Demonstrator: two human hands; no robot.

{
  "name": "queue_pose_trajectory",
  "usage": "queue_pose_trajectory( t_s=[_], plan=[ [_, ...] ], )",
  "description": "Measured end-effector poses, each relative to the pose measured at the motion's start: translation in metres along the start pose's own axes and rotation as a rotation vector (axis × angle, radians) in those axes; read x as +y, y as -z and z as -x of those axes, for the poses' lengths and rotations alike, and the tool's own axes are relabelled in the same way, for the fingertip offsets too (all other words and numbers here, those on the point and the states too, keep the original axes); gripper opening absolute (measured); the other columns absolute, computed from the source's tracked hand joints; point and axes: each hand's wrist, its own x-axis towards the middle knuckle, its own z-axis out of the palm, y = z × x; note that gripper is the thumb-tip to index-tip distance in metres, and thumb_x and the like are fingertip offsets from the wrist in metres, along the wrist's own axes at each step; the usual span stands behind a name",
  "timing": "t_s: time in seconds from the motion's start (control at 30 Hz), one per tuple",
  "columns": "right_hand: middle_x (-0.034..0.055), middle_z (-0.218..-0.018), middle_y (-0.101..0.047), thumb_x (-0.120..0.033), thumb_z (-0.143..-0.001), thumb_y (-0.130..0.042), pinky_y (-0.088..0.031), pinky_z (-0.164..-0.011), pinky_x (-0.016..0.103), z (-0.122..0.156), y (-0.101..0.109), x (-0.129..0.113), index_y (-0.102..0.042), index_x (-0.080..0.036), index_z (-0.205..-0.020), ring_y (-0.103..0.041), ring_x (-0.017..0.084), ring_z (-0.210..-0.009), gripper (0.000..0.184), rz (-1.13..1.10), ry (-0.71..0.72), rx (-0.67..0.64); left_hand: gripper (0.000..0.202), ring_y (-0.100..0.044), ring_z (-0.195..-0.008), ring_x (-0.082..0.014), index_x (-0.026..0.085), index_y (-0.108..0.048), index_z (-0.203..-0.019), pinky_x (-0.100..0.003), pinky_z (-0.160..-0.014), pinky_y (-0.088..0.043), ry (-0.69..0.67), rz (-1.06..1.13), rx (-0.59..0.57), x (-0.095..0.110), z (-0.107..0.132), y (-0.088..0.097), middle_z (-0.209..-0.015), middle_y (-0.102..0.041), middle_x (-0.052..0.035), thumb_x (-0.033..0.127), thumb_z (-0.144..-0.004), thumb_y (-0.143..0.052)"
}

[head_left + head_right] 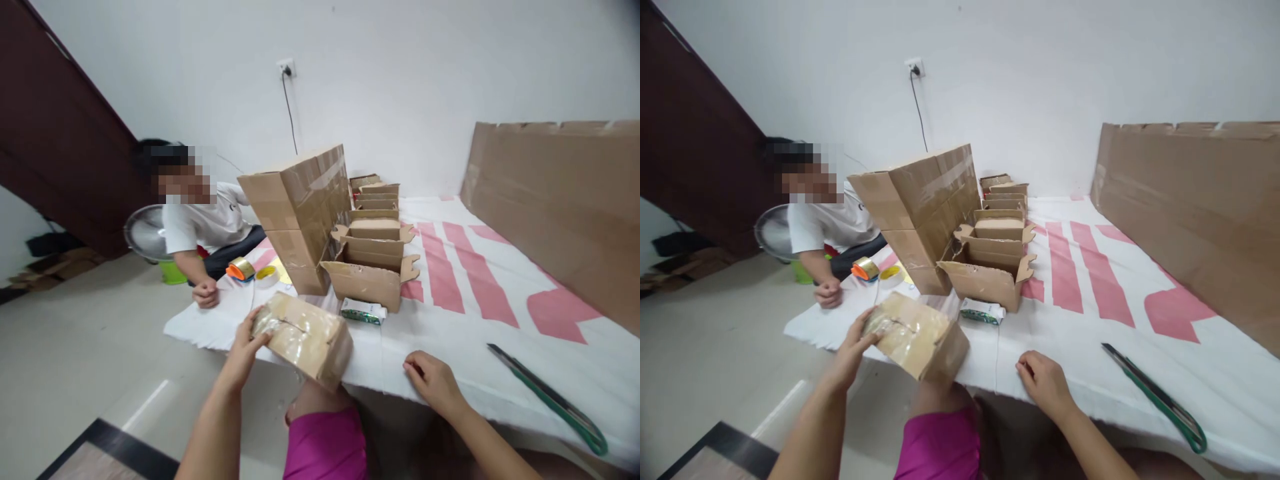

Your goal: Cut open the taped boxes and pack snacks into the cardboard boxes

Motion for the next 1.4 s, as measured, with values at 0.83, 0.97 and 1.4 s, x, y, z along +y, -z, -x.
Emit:
queue_pose_trajectory(
  t_s=[0.83,0.97,1.4],
  plan=[
    [0.0147,-0.109,-0.067,-0.052,-0.085,-0.039,-0.049,-0.082,0.05,0.127,0.116,0.13,-0.062,-0.017,-0.114,-0.061,0.034,-0.097,0.051,0.685,-0.426,0.354,0.06,-0.037,-0.131,-0.0332,0.029,-0.042,-0.129,-0.054,-0.106,-0.033,-0.564,0.53,-0.413,0.083,0.089,-0.157,-0.136,-0.036,-0.0129,0.061,-0.08,-0.057],
    [0.0157,-0.1,-0.067,-0.046,-0.085,-0.038,-0.049,-0.083,0.049,0.122,0.117,0.13,-0.061,-0.015,-0.112,-0.062,0.032,-0.092,0.047,0.612,-0.408,0.374,0.065,-0.025,-0.14,-0.0357,0.03,-0.033,-0.134,-0.058,-0.109,-0.026,-0.545,0.688,-0.407,0.077,0.094,-0.181,-0.146,-0.027,-0.0149,0.065,-0.082,-0.051],
    [0.0077,-0.107,-0.066,-0.029,-0.089,-0.054,-0.054,-0.077,0.034,0.001,0.184,-0.066,-0.055,-0.027,-0.122,-0.064,0.022,-0.094,0.033,0.382,0.254,0.135,0.121,-0.025,-0.141,-0.0373,0.021,-0.007,-0.15,-0.056,-0.114,-0.02,-0.31,0.826,-0.711,0.063,0.094,-0.198,-0.154,-0.021,-0.0187,0.068,-0.06,-0.072]
  ],
)
